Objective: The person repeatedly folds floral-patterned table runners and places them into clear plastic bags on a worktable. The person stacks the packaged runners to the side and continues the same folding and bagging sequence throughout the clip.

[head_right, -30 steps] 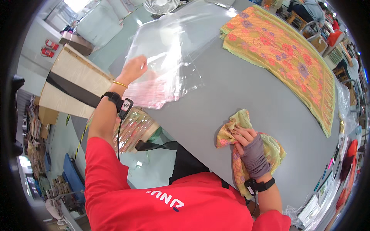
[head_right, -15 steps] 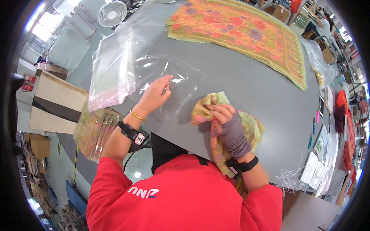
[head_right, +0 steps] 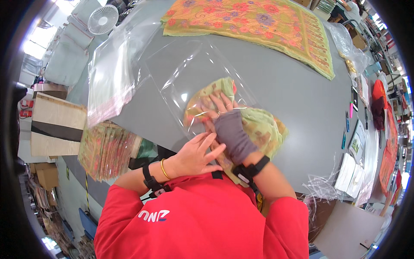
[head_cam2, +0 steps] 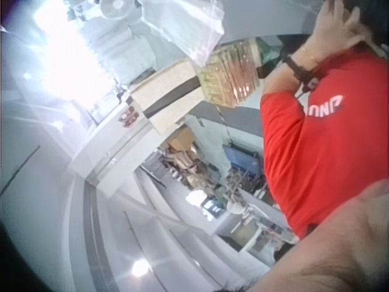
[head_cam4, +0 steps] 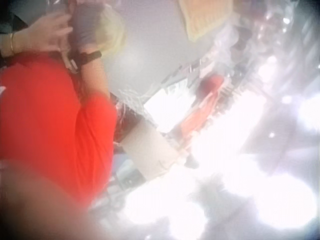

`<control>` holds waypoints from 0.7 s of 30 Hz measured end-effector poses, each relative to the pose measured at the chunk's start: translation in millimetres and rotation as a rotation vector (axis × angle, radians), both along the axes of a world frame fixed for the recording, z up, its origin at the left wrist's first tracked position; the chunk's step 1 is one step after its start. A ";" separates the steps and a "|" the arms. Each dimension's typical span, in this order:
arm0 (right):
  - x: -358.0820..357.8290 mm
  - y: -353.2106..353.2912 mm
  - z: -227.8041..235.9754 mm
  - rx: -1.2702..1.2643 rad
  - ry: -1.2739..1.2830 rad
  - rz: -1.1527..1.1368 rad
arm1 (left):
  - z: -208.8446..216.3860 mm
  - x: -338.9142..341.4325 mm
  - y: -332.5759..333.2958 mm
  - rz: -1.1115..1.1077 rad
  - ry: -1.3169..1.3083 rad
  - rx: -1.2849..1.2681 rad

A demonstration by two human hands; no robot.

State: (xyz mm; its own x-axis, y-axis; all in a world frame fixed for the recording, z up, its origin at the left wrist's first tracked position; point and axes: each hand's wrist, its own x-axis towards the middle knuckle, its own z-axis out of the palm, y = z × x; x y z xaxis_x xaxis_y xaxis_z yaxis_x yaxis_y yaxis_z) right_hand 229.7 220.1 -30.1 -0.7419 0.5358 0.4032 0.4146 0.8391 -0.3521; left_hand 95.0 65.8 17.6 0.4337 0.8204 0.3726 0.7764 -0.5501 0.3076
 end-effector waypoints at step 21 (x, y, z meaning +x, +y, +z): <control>-136.5 36.6 -1.8 0.225 -0.107 -0.012 | 1.9 18.8 -23.7 -0.235 0.295 0.185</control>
